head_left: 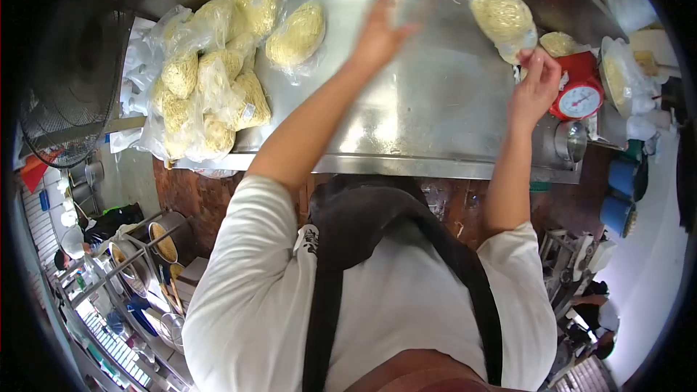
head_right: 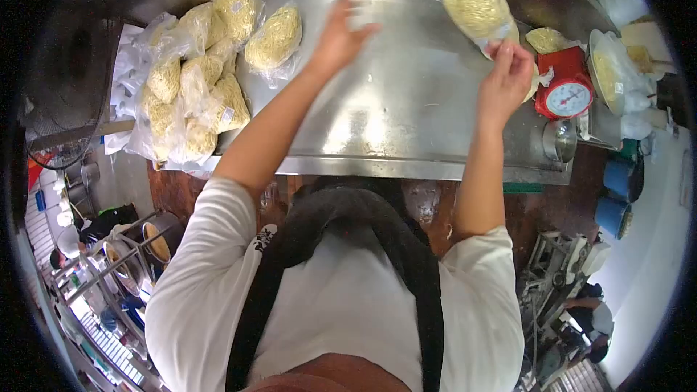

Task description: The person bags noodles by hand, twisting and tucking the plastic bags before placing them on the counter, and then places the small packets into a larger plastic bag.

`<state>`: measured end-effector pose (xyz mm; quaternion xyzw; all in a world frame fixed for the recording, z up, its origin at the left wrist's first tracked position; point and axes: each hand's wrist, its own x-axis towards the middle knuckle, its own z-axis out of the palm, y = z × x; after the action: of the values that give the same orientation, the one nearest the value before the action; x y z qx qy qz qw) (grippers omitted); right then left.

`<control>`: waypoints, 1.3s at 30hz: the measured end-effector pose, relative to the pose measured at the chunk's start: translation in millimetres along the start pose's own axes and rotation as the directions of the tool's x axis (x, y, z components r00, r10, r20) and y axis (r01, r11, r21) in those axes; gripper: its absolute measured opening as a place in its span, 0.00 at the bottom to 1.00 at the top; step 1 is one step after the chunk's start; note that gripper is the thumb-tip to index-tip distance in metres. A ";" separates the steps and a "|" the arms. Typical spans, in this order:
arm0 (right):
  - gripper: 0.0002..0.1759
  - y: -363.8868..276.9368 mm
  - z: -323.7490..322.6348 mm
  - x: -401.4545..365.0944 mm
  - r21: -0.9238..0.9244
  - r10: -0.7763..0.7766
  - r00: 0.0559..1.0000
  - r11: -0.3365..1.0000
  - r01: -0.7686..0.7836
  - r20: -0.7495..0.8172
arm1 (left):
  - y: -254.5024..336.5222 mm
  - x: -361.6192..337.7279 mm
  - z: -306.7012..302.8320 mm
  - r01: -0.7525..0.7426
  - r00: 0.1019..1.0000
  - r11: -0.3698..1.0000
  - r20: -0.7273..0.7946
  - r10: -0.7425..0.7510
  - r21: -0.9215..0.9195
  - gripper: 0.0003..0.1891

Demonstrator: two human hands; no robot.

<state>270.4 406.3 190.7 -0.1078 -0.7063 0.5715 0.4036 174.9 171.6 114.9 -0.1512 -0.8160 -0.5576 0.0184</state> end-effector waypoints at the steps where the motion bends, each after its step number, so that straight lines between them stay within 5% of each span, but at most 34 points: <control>1: 0.07 5.6 -10.6 -8.6 -0.018 0.031 0.995 0.999 -0.029 0.094 | -50.8 -14.0 -21.9 -0.034 0.984 0.985 -0.169 0.063 0.169 0.42; 3: 0.08 41.0 -32.7 -39.2 -0.063 0.093 0.956 0.995 -0.078 0.277 | -150.8 -53.2 -70.7 0.004 0.893 0.769 -0.348 0.285 0.640 0.51; 4: 0.07 56.2 -38.3 -59.2 -0.100 0.177 0.915 0.984 -0.151 0.363 | -153.1 -69.5 -101.1 0.185 0.937 0.669 -0.334 0.101 0.720 0.52; 6: 0.06 83.0 -40.6 -100.3 -0.189 0.353 0.807 0.935 -0.299 0.473 | -198.5 -76.5 -151.6 0.009 0.963 0.682 -0.189 0.191 0.732 0.44; 7: 0.05 91.3 -38.0 -117.0 -0.243 0.445 0.743 0.895 -0.373 0.500 | -219.2 -79.1 -157.8 0.235 0.958 0.857 -0.258 -0.124 0.459 0.40; 8: 0.05 95.2 -32.4 -126.9 -0.256 0.464 0.705 0.885 -0.388 0.536 | -239.9 -76.7 -162.3 0.465 0.875 0.874 -0.222 -0.431 0.139 0.35; 9: 0.05 96.9 -25.5 -136.5 -0.268 0.481 0.667 0.875 -0.403 0.569 | -253.4 -70.9 -166.6 0.659 0.731 0.732 -0.084 -0.677 -0.173 0.31; 12: 0.05 85.1 -1.5 -147.4 -0.300 0.499 0.578 0.862 -0.410 0.645 | -262.8 -42.8 -157.5 0.823 0.559 0.557 -0.015 -0.829 -0.110 0.21; 15: 0.06 62.7 12.1 -139.6 -0.315 0.486 0.565 0.871 -0.377 0.667 | -230.2 -38.5 -139.2 0.430 0.842 0.782 -0.113 -0.527 -0.451 0.21; 16: 0.07 57.3 14.0 -136.4 -0.308 0.472 0.575 0.879 -0.363 0.668 | -186.2 -30.7 -142.5 0.509 0.837 0.835 -0.105 -0.537 -0.210 0.22; 19: 0.09 51.2 16.1 -131.7 -0.361 0.479 0.564 0.878 -0.316 0.673 | -103.9 -18.4 -126.3 0.007 0.972 0.956 0.224 -0.076 0.292 0.23; 22: 0.21 46.2 21.3 -143.4 -0.391 0.363 0.605 0.916 -0.092 0.708 | -50.6 -41.6 -86.1 -0.022 0.920 0.974 0.385 -0.068 0.225 0.22; 25: 0.39 50.6 45.4 -177.9 -0.360 0.161 0.651 0.914 0.184 0.742 | -49.3 -74.9 -49.1 0.193 0.870 0.973 0.436 -0.230 0.129 0.21; 27: 0.41 64.0 68.1 -207.7 -0.319 0.152 0.613 0.932 0.172 0.775 | -11.9 -91.8 -24.9 0.226 0.853 0.974 0.481 -0.202 0.009 0.21; 28: 0.35 47.3 89.2 -206.1 -0.344 0.223 0.657 0.937 0.059 0.720 | 5.0 -93.7 -19.1 0.166 0.837 0.983 0.515 -0.185 0.082 0.22; 31: 0.26 89.7 96.9 -197.8 -0.338 0.412 0.633 0.910 -0.241 0.655 | -18.2 -89.8 -40.3 0.172 0.946 0.933 0.316 -0.067 -0.315 0.24; 32: 0.18 78.7 100.2 -177.5 -0.369 0.543 0.558 0.839 -0.401 0.628 | -47.5 -84.8 -55.1 -0.016 0.981 0.997 0.193 0.030 -0.073 0.28; 35: 0.11 102.9 104.7 -170.0 -0.218 0.495 0.571 0.848 -0.484 0.655 | -85.9 -83.9 -75.4 -0.242 0.943 0.915 0.303 0.142 0.324 0.30; 36: 0.11 93.1 105.6 -146.5 -0.224 0.397 0.387 0.879 -0.421 0.832 | -83.1 -80.3 -73.4 -0.213 0.924 0.936 0.368 0.100 0.280 0.27; 39: 0.21 62.2 104.4 -111.1 0.037 -0.040 0.279 0.999 0.017 0.960 | -45.9 -55.4 -81.0 0.078 0.851 0.997 0.522 -0.055 -0.022 0.16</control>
<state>251.2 283.1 83.3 0.2733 -0.8035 0.5212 -0.0900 204.2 69.6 92.9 -0.2684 -0.7835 -0.5132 -0.2253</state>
